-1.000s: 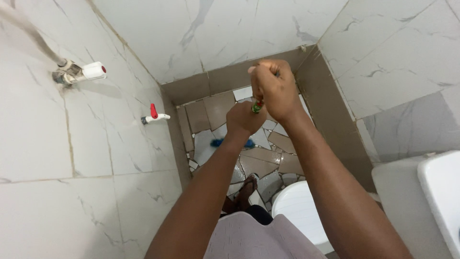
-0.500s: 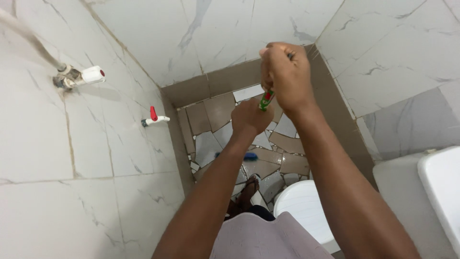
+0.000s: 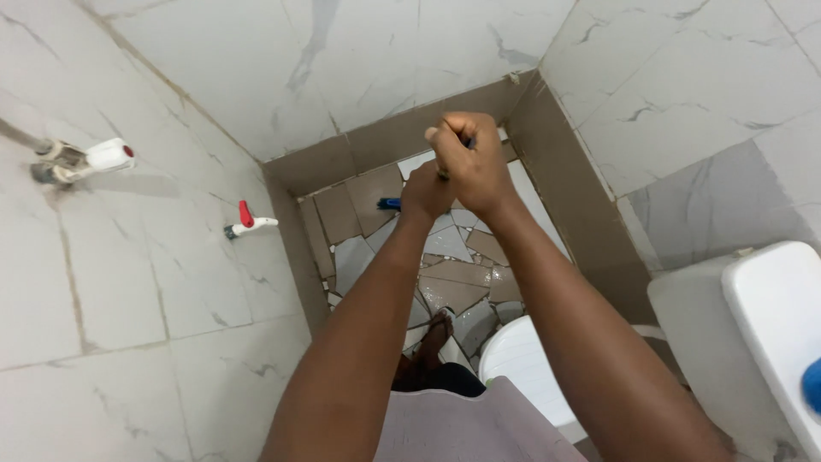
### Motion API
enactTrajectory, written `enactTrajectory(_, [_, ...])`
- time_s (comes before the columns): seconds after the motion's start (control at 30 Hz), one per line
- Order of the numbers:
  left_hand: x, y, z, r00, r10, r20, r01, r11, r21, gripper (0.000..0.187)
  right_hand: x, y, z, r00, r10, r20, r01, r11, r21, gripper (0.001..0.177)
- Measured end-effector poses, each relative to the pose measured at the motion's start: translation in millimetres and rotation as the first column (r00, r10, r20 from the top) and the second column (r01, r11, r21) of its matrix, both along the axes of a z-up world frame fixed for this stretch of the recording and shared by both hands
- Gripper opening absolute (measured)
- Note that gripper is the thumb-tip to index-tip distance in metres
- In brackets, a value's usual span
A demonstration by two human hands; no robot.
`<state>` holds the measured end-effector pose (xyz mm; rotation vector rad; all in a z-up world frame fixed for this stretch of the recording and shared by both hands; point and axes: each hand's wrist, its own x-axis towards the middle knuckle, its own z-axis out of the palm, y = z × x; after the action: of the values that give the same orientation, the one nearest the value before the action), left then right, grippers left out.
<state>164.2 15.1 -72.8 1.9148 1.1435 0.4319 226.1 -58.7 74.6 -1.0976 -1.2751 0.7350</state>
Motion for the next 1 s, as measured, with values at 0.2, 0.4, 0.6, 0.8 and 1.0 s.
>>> enactTrajectory(0.2, [4.5, 0.2, 14.3, 0.978, -0.04, -0.203, 0.031, 0.998, -0.047, 0.045, 3.7, 4.6, 22.1, 0.998, -0.017, -0.056, 0.007, 0.987, -0.159, 0.043])
enactTrajectory(0.4, [-3.8, -28.1, 36.7, 0.974, 0.015, -0.227, -0.004, 0.999, 0.049, 0.044, 15.3, -0.1, 37.2, 0.994, 0.051, -0.092, -0.068, 0.98, -0.186, 0.043])
enactTrajectory(0.6, [-9.0, -54.2, 71.7, 0.946, -0.071, -0.316, 0.043, 0.994, -0.096, 0.051, 25.6, -8.0, 43.3, 0.984, 0.035, -0.173, -0.083, 0.957, -0.279, 0.042])
enactTrajectory(0.8, [12.9, -54.3, 95.3, 0.953, -0.072, -0.296, 0.101, 0.991, 0.084, 0.061, 33.4, -15.3, 70.3, 0.994, -0.044, -0.102, 0.03, 0.991, -0.13, 0.039])
enactTrajectory(1.0, [55.6, -26.6, 97.3, 0.972, -0.037, -0.23, 0.075, 0.985, 0.158, 0.05, 55.7, -9.8, 78.3, 0.99, -0.05, -0.129, 0.053, 0.998, 0.027, 0.043])
